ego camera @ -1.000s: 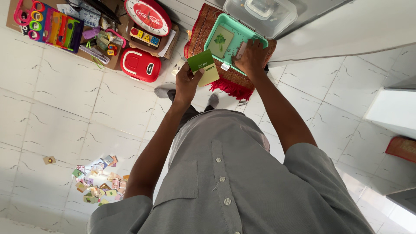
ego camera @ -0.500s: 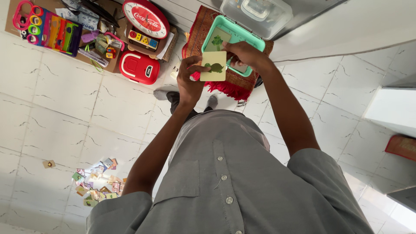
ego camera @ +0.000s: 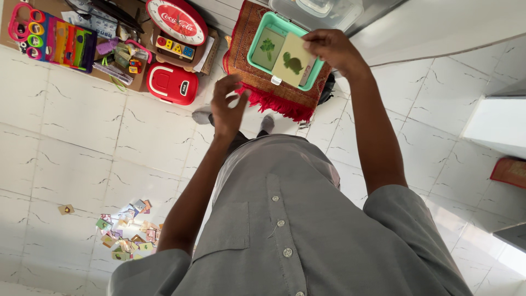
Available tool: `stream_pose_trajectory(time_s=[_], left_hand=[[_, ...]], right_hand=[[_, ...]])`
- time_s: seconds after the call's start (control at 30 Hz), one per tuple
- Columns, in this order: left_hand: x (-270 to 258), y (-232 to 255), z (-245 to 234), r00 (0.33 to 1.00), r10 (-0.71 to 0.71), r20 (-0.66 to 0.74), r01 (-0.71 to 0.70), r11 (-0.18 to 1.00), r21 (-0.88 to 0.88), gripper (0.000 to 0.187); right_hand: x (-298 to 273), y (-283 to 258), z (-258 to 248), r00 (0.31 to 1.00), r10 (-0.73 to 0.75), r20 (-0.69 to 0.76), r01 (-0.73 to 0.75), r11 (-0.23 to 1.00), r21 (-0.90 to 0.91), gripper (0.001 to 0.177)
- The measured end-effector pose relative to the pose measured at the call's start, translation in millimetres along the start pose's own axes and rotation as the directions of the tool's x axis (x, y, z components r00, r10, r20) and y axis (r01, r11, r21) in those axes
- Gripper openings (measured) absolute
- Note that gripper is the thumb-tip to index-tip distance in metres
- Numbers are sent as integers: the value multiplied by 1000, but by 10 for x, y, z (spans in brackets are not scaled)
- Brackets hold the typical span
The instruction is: The person picks up scattered flashcards from a tiled floor, sorts them by category, and places them into a light green plastic container. The cards feature images of fruits, animals, and insects, and the person handles them by hand while standing.
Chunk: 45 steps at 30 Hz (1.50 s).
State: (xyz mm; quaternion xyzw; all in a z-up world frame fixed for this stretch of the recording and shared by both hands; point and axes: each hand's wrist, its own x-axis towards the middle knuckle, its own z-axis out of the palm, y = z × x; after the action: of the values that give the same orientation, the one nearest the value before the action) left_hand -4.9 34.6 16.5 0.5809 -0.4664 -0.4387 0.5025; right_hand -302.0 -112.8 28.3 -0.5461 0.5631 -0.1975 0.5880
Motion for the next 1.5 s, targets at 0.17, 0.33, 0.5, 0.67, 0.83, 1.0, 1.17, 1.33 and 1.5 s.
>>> stream_pose_trajectory(time_s=[0.17,0.33,0.5,0.67,0.83,1.0,1.17,1.33,1.5], left_hand=[[-134,-148,-240,973,-200,-115,197,980,-37,27],[-313,-215,-409,965,-223,-141,201,968,-153,25],[-383,-179,-423,954,-244,-174,221,965,-142,22],[-434,-218,-375,965,-198,-170,172,973,-154,23],[-507,-346,-291,960,-237,-148,201,954,-224,24],[-506,-376,-239,958,-254,-134,225,954,-201,23],[-465,-297,-170,942,-313,-122,293,943,-156,23],[-395,-159,-135,950,-286,-126,276,957,-91,21],[-371,-117,-210,947,-289,-139,273,954,-122,20]], right_hand=[[189,661,-206,988,-18,-151,-3,990,-141,27],[405,1201,-170,970,-35,-241,-53,936,-349,25],[424,1251,-25,954,-177,-241,17,836,-549,21],[391,1283,109,884,-391,-257,38,607,-794,19],[390,1283,232,823,-534,-192,-14,319,-948,23],[450,1322,386,787,-613,-69,209,371,-905,30],[534,1320,540,829,-558,-33,271,454,-849,28],[610,1343,565,869,-494,-36,235,476,-848,30],[676,1388,541,865,-499,-46,258,523,-813,28]])
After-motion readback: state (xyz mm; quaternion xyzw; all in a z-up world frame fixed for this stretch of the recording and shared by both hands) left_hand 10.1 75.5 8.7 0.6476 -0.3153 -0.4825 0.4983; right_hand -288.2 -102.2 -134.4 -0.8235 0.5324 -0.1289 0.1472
